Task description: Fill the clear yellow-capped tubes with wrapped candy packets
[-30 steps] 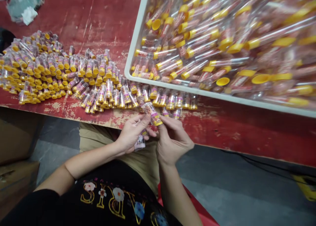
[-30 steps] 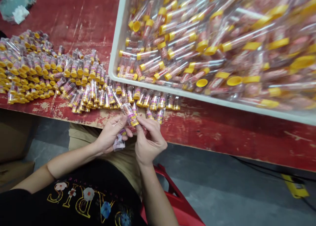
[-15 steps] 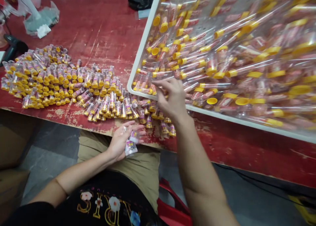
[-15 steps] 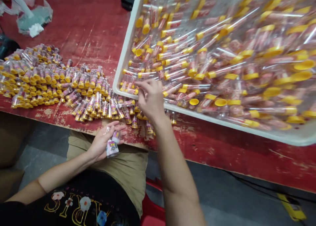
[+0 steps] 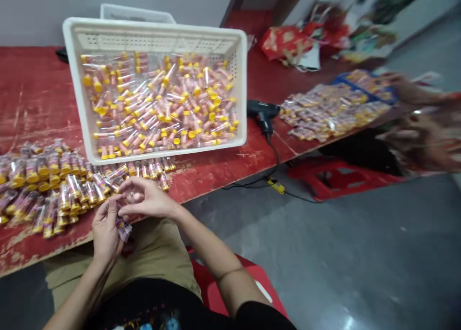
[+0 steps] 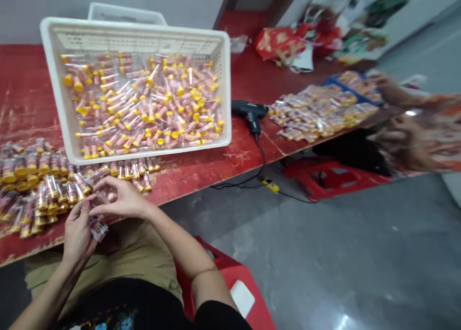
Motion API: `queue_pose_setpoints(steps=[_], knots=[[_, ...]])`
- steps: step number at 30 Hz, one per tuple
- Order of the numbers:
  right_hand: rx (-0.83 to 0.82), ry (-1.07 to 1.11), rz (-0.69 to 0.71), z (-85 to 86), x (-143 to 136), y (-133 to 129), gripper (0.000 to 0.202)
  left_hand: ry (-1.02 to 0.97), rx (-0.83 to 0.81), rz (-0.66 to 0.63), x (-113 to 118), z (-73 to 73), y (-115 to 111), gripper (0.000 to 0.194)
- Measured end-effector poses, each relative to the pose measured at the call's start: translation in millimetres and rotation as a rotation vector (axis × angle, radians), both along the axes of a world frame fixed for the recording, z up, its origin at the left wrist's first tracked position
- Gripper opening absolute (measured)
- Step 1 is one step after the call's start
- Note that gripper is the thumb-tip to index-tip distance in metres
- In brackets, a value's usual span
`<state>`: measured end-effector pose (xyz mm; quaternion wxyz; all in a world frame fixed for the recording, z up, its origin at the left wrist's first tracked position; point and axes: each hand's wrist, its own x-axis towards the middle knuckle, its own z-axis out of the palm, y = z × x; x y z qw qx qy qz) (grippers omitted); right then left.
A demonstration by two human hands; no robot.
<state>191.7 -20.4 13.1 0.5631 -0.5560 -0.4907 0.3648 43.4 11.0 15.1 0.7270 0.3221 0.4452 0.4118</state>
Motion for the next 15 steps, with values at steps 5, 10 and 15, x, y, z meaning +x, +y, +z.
queue_pose_setpoints(steps=[5,10,15], knots=[[0.031,0.167,-0.354,-8.1,-14.7,-25.2,0.041,-0.02,0.015,-0.017,27.2,9.7,-9.6,0.056],[-0.013,0.29,-0.39,-23.1,-13.1,-38.4,0.043,0.039,0.025,-0.015,37.1,8.2,-19.8,0.06],[0.049,0.113,-0.32,-32.7,-0.1,-59.2,0.045,-0.037,-0.059,-0.013,24.1,4.3,-13.7,0.065]])
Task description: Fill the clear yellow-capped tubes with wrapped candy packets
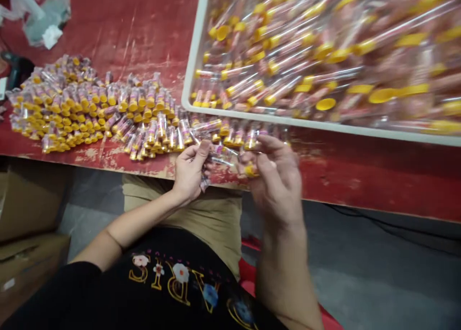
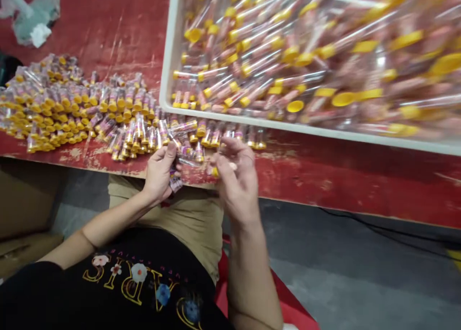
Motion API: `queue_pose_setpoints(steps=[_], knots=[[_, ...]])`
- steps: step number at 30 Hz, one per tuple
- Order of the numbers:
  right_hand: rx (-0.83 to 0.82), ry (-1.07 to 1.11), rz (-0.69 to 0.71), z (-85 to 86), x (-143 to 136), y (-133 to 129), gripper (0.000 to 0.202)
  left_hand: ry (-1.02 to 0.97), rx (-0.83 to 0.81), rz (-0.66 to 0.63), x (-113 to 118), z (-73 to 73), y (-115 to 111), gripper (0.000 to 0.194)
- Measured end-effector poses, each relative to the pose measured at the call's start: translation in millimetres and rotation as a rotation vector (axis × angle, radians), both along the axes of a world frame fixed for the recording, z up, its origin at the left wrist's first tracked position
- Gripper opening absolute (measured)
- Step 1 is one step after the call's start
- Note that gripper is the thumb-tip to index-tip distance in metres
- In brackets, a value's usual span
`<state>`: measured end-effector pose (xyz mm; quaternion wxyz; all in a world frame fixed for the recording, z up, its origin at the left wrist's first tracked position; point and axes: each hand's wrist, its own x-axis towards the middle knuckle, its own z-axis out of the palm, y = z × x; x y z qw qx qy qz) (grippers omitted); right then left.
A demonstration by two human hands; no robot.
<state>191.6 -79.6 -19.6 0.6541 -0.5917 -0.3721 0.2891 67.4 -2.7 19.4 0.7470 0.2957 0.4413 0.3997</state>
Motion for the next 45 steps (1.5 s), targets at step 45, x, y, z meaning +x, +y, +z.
queue_pose_setpoints(steps=[45], knots=[[0.091,-0.292,-0.087,17.1,-40.3,-44.1,0.053,-0.112,-0.087,-0.406,-34.6,-10.5,5.0,0.079]])
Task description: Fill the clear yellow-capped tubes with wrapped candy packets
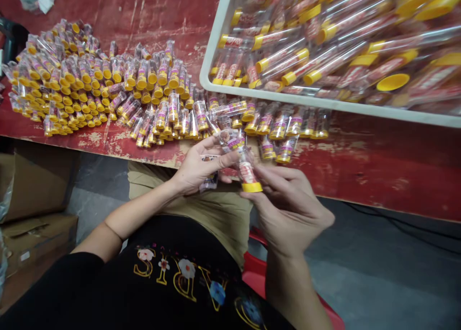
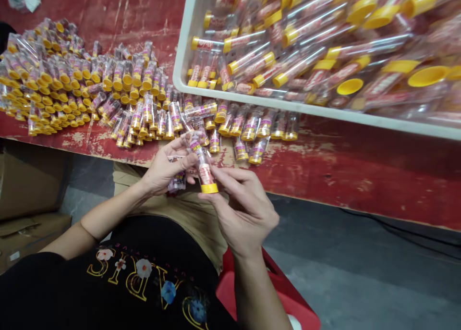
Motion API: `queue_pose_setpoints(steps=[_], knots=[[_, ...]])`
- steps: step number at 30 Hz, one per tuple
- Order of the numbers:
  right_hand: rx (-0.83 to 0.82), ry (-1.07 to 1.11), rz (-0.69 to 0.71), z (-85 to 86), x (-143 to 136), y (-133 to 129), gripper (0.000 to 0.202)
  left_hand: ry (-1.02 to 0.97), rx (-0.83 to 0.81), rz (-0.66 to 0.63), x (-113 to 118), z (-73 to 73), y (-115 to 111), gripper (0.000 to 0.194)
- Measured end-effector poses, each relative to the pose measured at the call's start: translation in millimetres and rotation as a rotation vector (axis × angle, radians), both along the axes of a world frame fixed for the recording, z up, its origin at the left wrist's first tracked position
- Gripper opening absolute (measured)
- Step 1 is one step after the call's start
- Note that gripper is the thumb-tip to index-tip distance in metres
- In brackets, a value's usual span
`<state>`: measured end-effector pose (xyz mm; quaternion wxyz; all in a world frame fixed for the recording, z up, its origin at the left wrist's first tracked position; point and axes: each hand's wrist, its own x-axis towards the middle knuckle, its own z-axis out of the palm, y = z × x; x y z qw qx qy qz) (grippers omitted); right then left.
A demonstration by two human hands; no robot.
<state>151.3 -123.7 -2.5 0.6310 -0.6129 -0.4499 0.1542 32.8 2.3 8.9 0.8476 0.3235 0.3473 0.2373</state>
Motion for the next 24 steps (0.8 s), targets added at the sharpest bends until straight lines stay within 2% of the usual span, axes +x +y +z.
queue_pose_setpoints(steps=[4,8,13,19,24], knots=[[-0.037,0.131,0.026,2.7,-3.6,1.3,0.042,0.014,0.055,-0.078,-7.2,4.6,6.7,0.077],[0.014,0.068,-0.127,-1.3,-6.0,4.6,0.05,-0.003,0.073,-0.195,-8.9,4.5,-0.7,0.071],[-0.029,-0.072,-0.018,-6.0,-2.2,0.9,0.049,-0.034,0.103,-0.195,-11.0,1.7,-6.5,0.064],[-0.007,-0.082,-0.14,-5.8,-8.4,0.2,0.048,0.034,0.11,-0.259,-13.0,-3.1,-7.1,0.074],[-0.021,-0.103,-0.189,-8.5,-11.0,1.0,0.043,0.047,0.123,-0.26,-11.1,-7.7,-7.5,0.079]])
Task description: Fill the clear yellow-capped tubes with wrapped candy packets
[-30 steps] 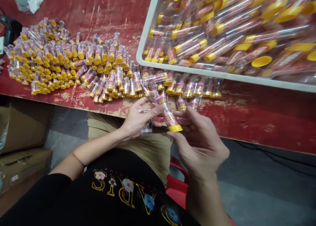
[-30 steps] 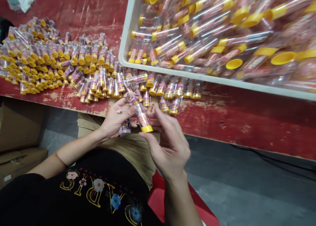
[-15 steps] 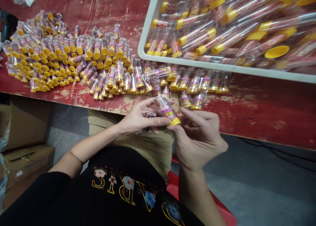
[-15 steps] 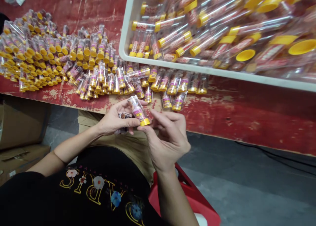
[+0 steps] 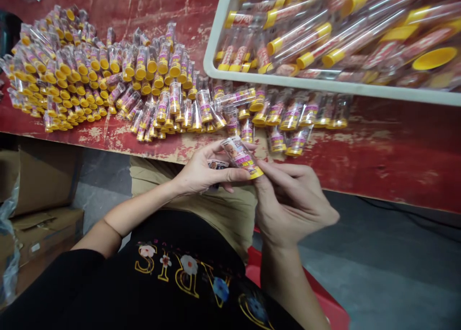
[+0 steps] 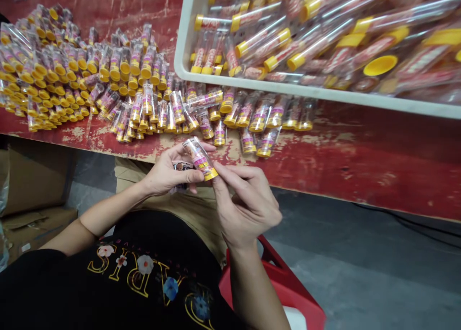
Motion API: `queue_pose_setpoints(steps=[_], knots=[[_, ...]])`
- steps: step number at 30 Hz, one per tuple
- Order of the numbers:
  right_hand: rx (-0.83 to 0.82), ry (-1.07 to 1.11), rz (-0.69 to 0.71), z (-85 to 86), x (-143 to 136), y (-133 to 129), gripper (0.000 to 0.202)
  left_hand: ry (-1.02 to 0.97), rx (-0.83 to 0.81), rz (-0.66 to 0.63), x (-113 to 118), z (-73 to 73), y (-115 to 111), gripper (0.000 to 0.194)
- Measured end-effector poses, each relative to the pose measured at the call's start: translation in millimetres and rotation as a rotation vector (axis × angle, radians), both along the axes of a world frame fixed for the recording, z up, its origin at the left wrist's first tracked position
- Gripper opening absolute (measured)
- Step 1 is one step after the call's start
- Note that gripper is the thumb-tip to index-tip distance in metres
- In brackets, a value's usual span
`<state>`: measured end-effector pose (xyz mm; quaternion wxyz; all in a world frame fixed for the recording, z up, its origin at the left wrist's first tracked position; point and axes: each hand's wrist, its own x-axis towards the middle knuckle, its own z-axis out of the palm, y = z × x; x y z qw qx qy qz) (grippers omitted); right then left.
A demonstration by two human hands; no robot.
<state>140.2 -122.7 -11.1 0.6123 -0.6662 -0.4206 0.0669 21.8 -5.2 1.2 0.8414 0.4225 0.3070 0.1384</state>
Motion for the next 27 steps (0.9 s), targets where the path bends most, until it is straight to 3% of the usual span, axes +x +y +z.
queue_pose_setpoints(steps=[10,16,19,22,24,27], knots=[[-0.077,0.052,-0.045,-5.3,-0.9,2.3,0.022,0.006,-0.044,0.11,1.3,7.8,-4.1,0.056],[-0.05,0.131,0.001,-10.1,-0.9,15.0,0.016,0.002,-0.136,0.142,4.5,-3.6,-0.5,0.064],[-0.04,0.145,-0.052,-19.3,3.8,36.9,0.015,0.03,-0.227,0.248,6.3,-4.2,0.0,0.049],[0.029,0.085,-0.136,-27.3,12.5,70.9,0.018,0.091,-0.432,0.418,3.9,2.9,-0.9,0.021],[0.049,0.014,-0.118,-28.3,21.0,94.0,0.018,0.104,-0.561,0.505,-1.1,9.9,-2.3,0.009],[-0.03,-0.107,0.089,-21.7,42.5,122.0,0.019,0.065,-0.583,0.585,-12.5,18.5,-5.1,0.038]])
